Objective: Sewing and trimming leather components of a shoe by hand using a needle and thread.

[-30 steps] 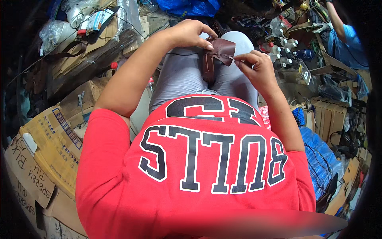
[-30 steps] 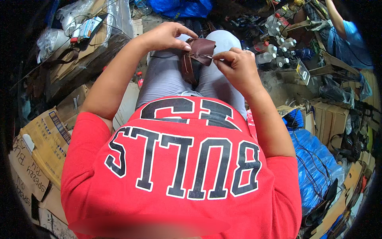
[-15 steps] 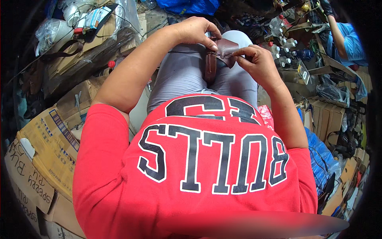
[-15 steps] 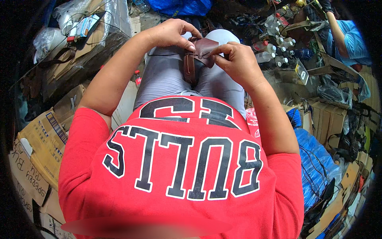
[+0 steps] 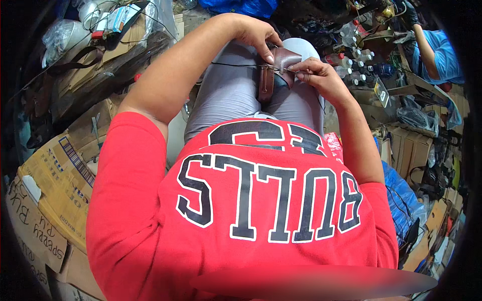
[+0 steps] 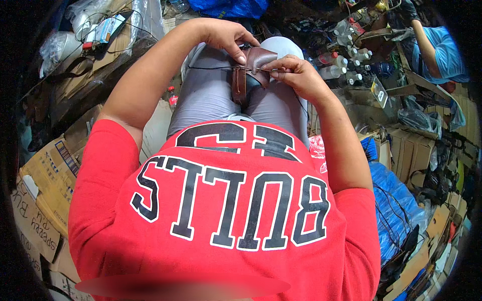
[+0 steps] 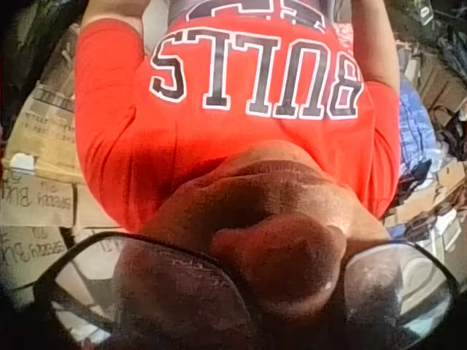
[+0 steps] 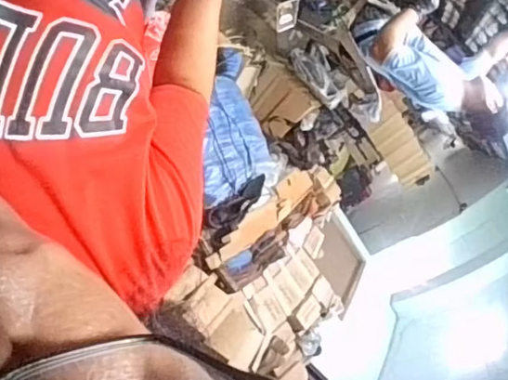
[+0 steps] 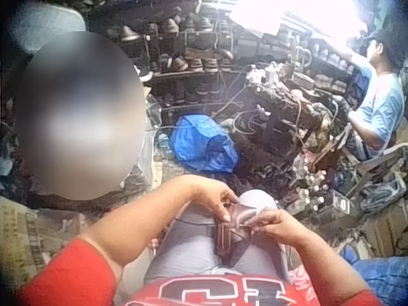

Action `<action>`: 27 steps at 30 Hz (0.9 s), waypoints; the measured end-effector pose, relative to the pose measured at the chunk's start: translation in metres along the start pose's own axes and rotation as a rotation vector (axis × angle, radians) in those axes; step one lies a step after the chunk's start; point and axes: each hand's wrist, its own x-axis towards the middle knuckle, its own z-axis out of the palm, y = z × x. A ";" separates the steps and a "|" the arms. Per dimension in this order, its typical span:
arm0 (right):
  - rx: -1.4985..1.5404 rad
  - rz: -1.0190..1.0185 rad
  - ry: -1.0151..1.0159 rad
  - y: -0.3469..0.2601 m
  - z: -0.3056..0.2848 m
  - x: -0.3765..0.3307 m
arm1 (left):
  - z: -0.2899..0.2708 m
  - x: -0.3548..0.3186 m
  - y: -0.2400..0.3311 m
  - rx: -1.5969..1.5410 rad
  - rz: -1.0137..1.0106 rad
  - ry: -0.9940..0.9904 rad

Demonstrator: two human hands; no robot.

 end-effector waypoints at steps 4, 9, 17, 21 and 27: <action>-0.011 -0.036 0.031 0.011 0.001 0.000 | 0.001 0.009 0.002 0.057 -0.007 0.073; -0.037 -0.054 0.133 0.015 0.008 -0.008 | 0.016 0.017 0.004 0.102 0.015 0.202; -0.521 -0.288 0.279 -0.011 0.007 -0.011 | 0.024 0.020 0.008 0.117 0.004 0.337; -0.408 -0.286 0.283 -0.009 0.026 -0.006 | 0.027 0.022 0.006 0.130 0.054 0.376; -0.441 -0.317 0.264 -0.007 0.017 -0.018 | 0.043 -0.018 0.009 0.177 0.185 0.622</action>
